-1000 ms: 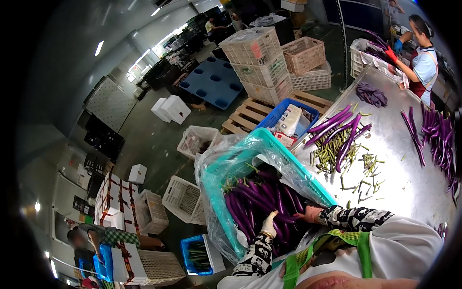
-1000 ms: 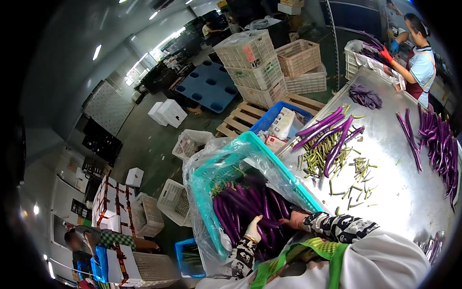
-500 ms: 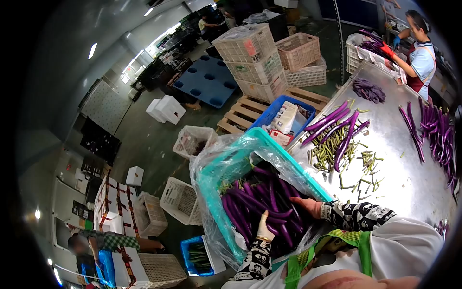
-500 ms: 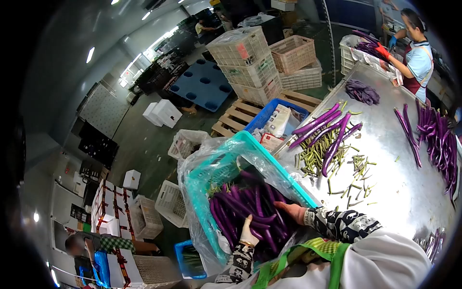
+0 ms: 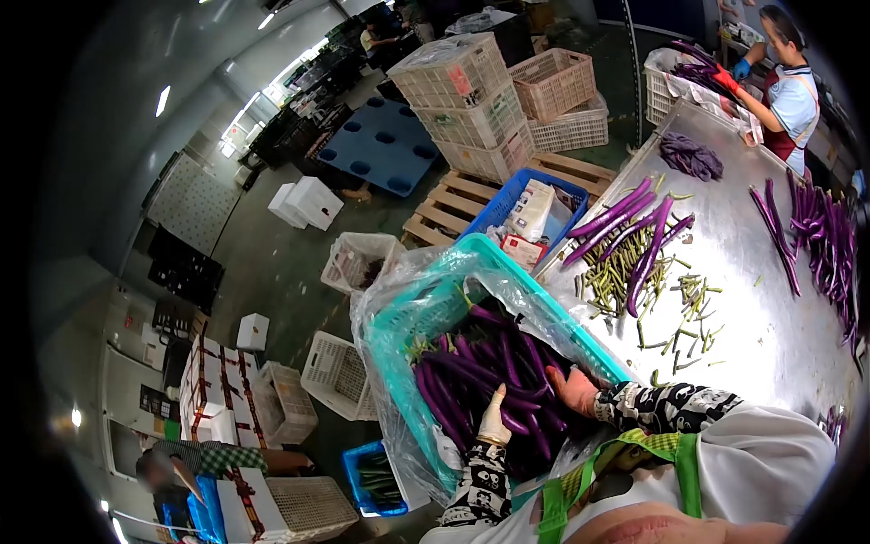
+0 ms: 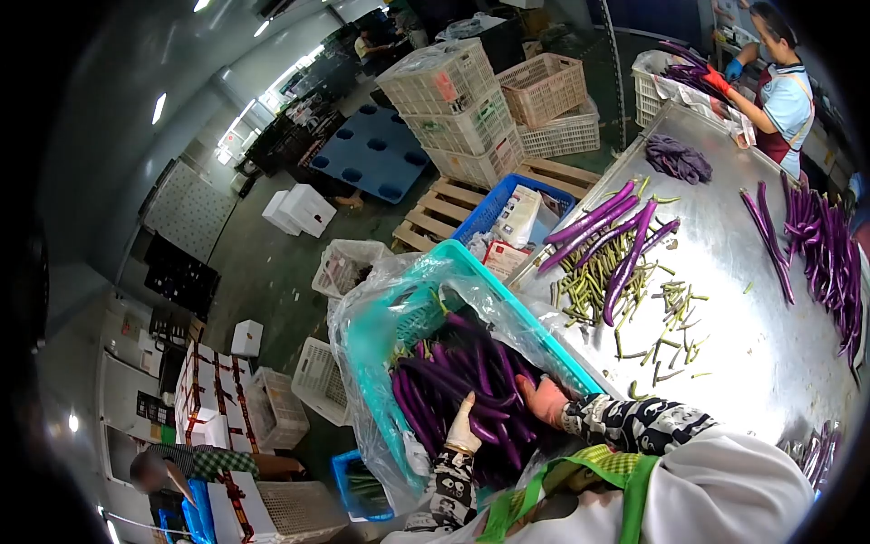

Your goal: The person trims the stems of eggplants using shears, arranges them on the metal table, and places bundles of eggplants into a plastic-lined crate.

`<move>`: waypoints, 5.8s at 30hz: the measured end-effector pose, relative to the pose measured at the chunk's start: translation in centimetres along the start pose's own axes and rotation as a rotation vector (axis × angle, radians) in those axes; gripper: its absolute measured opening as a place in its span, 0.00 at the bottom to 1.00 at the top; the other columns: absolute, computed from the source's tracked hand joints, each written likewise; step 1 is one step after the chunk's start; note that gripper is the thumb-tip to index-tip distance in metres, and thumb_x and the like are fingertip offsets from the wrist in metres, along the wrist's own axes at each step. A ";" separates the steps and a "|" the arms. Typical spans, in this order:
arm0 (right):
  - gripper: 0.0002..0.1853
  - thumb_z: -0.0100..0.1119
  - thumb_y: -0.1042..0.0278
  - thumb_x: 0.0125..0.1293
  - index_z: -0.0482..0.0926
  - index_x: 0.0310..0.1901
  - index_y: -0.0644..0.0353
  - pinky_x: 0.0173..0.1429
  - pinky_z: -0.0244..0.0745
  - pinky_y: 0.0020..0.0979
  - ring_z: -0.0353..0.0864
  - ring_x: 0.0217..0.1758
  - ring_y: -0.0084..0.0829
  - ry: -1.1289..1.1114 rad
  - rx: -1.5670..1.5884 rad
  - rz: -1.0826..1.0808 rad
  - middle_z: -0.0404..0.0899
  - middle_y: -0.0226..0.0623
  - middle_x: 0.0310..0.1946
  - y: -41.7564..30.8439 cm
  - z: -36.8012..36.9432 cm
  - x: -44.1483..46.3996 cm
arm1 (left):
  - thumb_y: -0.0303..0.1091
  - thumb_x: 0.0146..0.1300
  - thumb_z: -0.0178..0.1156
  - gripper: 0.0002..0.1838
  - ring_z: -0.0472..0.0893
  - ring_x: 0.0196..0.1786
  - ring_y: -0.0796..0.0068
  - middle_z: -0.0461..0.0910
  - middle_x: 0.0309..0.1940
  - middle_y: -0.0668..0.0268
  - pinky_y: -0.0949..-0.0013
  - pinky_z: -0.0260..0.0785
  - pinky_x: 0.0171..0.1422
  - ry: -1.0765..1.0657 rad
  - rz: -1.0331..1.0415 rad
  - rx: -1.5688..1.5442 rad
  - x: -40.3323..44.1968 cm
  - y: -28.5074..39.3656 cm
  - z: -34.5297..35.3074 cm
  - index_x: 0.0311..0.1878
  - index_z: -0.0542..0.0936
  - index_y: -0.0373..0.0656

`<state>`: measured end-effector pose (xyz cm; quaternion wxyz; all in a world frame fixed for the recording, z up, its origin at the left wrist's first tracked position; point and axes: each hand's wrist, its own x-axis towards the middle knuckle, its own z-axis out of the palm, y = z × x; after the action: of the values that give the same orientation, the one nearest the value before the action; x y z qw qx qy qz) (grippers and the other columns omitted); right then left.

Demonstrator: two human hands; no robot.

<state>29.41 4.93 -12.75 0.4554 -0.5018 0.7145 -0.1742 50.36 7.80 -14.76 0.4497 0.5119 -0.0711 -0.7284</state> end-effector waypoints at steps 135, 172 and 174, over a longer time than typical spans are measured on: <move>0.21 0.55 0.80 0.67 0.75 0.62 0.65 0.36 0.63 0.14 0.68 0.36 0.10 1.166 0.827 0.114 0.73 0.23 0.40 41.8 -29.5 -21.1 | 0.47 0.56 0.73 0.46 0.73 0.64 0.44 0.74 0.60 0.43 0.52 0.67 0.68 -0.639 1.493 1.992 17.3 -18.5 41.1 0.72 0.64 0.33; 0.29 0.68 0.61 0.58 0.73 0.63 0.49 0.54 0.73 0.47 0.79 0.49 0.45 0.879 -0.321 0.057 0.79 0.38 0.45 37.3 -21.2 -19.2 | 0.41 0.62 0.73 0.60 0.64 0.75 0.52 0.41 0.80 0.50 0.53 0.63 0.74 -0.913 0.869 1.389 4.3 -24.9 35.3 0.82 0.35 0.55; 0.27 0.70 0.63 0.54 0.77 0.59 0.46 0.58 0.69 0.50 0.75 0.55 0.44 0.803 -0.453 0.015 0.77 0.34 0.48 35.7 -21.8 -18.3 | 0.41 0.68 0.66 0.56 0.75 0.65 0.55 0.57 0.74 0.49 0.59 0.72 0.64 -1.060 0.353 1.011 1.8 -25.2 35.7 0.82 0.32 0.55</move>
<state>-7.01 31.97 -17.86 0.0226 -0.4763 0.8580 -0.1908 6.64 8.56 -13.57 0.1754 0.2179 -0.6848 -0.6729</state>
